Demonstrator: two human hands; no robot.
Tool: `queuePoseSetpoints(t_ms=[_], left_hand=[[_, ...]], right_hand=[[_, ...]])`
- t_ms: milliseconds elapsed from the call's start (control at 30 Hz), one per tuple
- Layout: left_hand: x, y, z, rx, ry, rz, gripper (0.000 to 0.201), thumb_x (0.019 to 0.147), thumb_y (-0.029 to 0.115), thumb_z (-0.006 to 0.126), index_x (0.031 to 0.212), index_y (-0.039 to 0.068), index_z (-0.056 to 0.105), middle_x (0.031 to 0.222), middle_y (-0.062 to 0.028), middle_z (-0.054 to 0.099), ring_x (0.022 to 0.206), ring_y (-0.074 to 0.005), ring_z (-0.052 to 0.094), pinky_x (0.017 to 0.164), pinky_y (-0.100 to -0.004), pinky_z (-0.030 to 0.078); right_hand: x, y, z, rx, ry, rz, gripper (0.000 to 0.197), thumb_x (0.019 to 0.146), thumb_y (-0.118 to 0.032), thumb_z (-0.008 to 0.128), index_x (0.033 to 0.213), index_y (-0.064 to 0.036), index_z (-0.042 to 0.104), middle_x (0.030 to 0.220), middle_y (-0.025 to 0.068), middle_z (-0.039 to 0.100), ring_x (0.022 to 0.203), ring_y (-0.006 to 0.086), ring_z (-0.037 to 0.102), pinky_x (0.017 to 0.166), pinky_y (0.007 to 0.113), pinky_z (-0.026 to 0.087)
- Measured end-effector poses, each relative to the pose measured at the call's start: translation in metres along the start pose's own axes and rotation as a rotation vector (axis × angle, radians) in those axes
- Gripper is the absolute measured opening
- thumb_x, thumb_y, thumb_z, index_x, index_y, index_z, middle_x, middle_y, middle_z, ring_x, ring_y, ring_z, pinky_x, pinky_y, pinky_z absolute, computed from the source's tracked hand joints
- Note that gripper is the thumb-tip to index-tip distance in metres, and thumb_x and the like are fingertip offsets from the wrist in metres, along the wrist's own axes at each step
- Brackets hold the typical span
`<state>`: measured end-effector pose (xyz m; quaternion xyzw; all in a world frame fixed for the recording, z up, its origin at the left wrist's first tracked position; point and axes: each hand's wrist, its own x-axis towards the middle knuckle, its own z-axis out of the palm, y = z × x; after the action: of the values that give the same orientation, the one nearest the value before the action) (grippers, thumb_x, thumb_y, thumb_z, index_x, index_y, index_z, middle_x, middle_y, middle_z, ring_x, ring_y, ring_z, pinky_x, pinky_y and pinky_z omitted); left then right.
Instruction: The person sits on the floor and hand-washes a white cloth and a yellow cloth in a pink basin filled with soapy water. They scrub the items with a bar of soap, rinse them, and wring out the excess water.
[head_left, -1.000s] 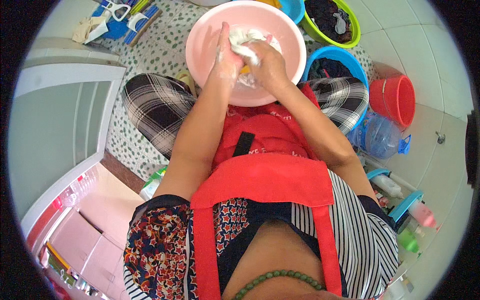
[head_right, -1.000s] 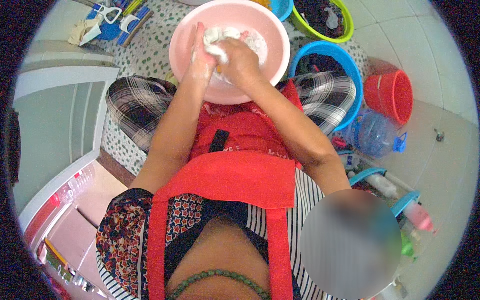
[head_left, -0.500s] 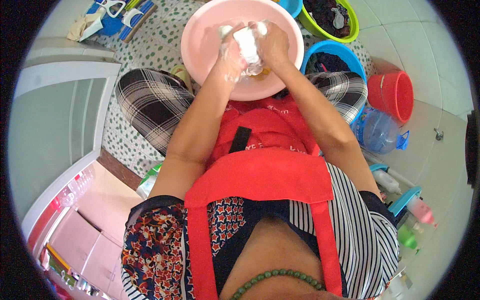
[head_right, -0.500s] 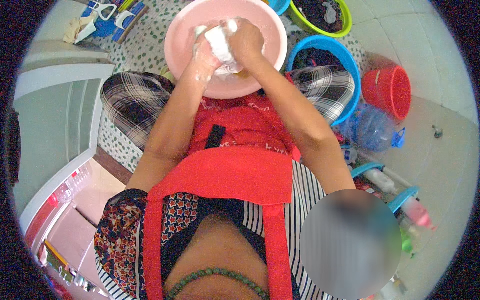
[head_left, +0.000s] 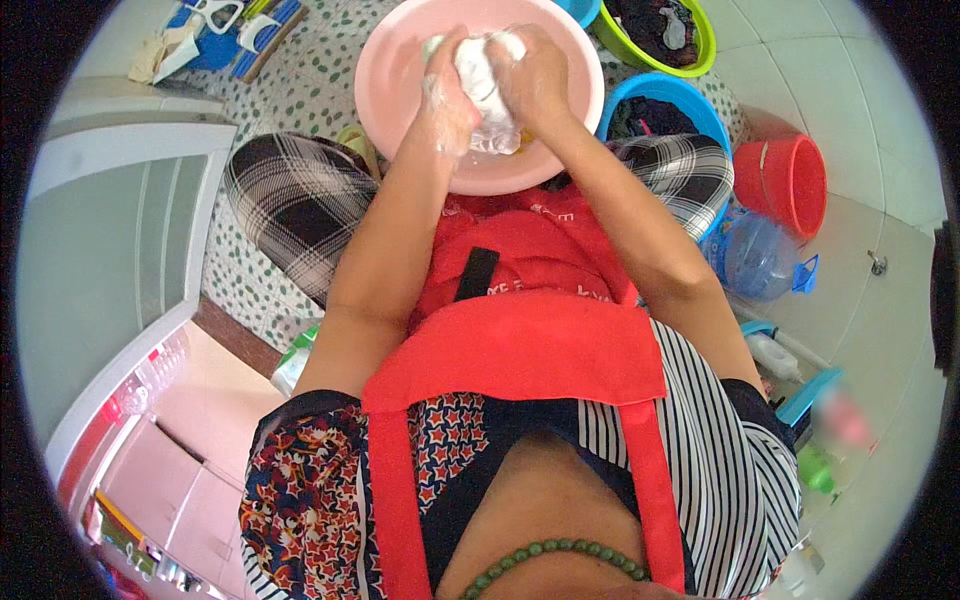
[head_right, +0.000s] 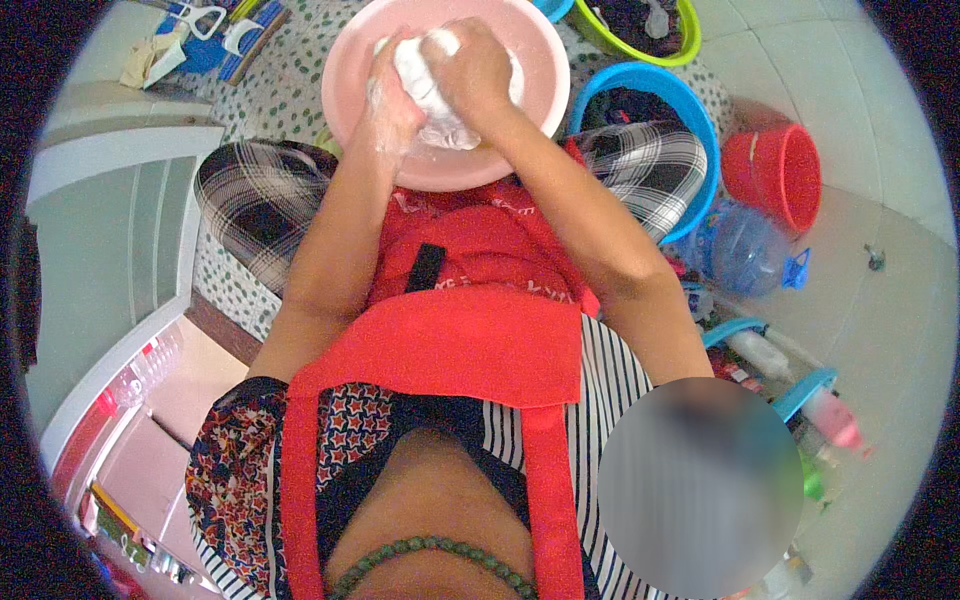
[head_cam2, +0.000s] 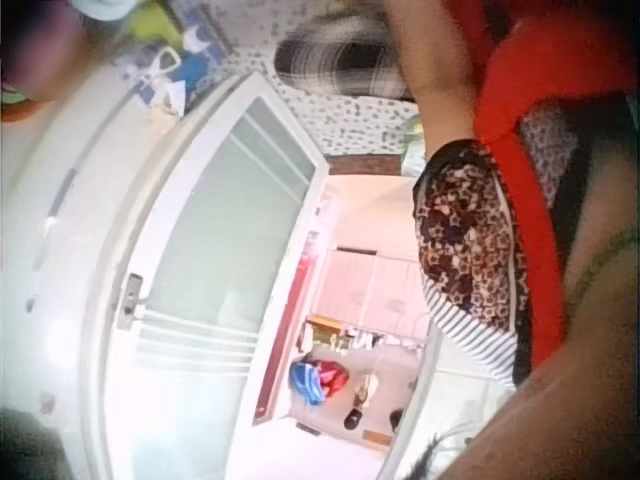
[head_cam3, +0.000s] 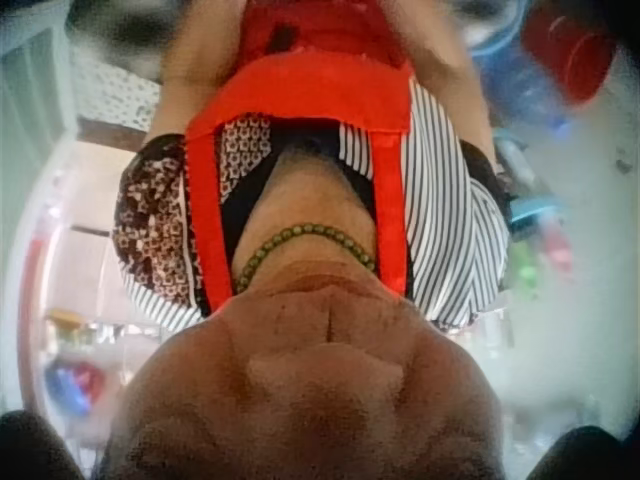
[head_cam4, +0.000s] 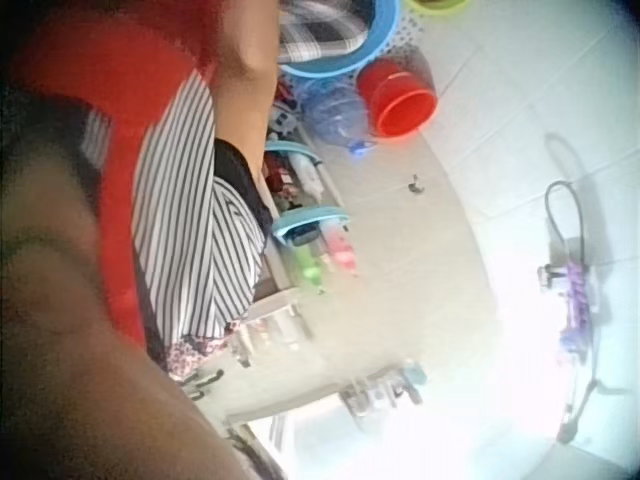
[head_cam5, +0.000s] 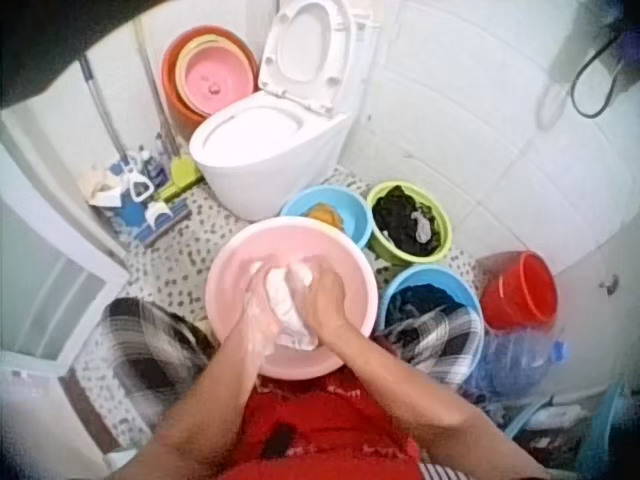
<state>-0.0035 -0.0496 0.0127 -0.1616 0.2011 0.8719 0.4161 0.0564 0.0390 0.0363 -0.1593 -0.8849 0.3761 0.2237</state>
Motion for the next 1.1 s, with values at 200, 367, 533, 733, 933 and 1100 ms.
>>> queuePoseSetpoints(t_ms=[200,367,533,733,933,1100], left_hand=[[-0.001,0.002,-0.015,-0.07,-0.292,-0.121,0.033,0.094,0.034,0.045,0.104,0.007,0.061,0.099,-0.0094,0.064,0.092,-0.0249,0.063,0.083,-0.0388,0.052],[-0.008,-0.014,0.009,0.012,0.007,0.095,0.031,0.094,0.03,0.046,0.107,0.006,0.06,0.101,-0.0107,0.064,0.094,-0.0246,0.063,0.084,-0.0385,0.053],[-0.024,0.027,-0.001,0.026,-0.41,-0.133,0.035,0.093,0.037,0.048,0.104,0.006,0.06,0.095,-0.011,0.065,0.087,-0.0255,0.064,0.082,-0.0403,0.053],[-0.005,-0.001,-0.007,-0.066,-0.244,-0.093,0.029,0.093,0.027,0.048,0.107,0.005,0.059,0.1,-0.0093,0.065,0.091,-0.0237,0.063,0.081,-0.0386,0.053],[-0.009,0.03,-0.004,0.093,-0.393,0.002,0.033,0.094,0.03,0.047,0.11,0.004,0.058,0.1,-0.0069,0.064,0.093,-0.023,0.062,0.083,-0.0384,0.052],[0.0,0.025,-0.028,0.125,-0.132,0.141,0.044,0.091,0.042,0.055,0.116,0.007,0.056,0.097,-0.0064,0.061,0.086,-0.0223,0.059,0.078,-0.0383,0.052]], right_hand=[[-0.016,-0.034,0.013,-0.258,-0.138,-0.108,0.029,0.075,-0.034,0.065,0.09,-0.009,0.067,0.088,0.0153,0.066,0.081,0.035,0.064,0.074,0.045,0.051],[0.029,-0.009,-0.009,-0.192,-0.109,0.141,0.03,0.083,-0.03,0.06,0.093,-0.0023,0.064,0.086,0.0226,0.064,0.081,0.0398,0.062,0.073,0.045,0.048],[-0.02,-0.054,-0.007,-0.096,-0.076,-0.153,0.034,0.08,-0.037,0.061,0.093,-0.0059,0.066,0.082,0.0169,0.067,0.078,0.0351,0.065,0.073,0.042,0.051],[0.031,-0.008,-0.006,-0.202,-0.156,0.225,0.029,0.079,-0.035,0.059,0.09,-0.0091,0.066,0.082,0.0159,0.066,0.075,0.0343,0.065,0.065,0.047,0.051],[0.016,-0.033,-0.019,-0.091,-0.049,0.023,0.03,0.08,-0.035,0.062,0.089,-0.0078,0.066,0.083,0.0162,0.067,0.075,0.0338,0.065,0.067,0.044,0.052],[-0.01,-0.064,-0.002,-0.181,-0.101,-0.211,0.035,0.08,-0.038,0.063,0.094,-0.0068,0.065,0.092,0.0169,0.066,0.083,0.0342,0.064,0.072,0.043,0.052]])
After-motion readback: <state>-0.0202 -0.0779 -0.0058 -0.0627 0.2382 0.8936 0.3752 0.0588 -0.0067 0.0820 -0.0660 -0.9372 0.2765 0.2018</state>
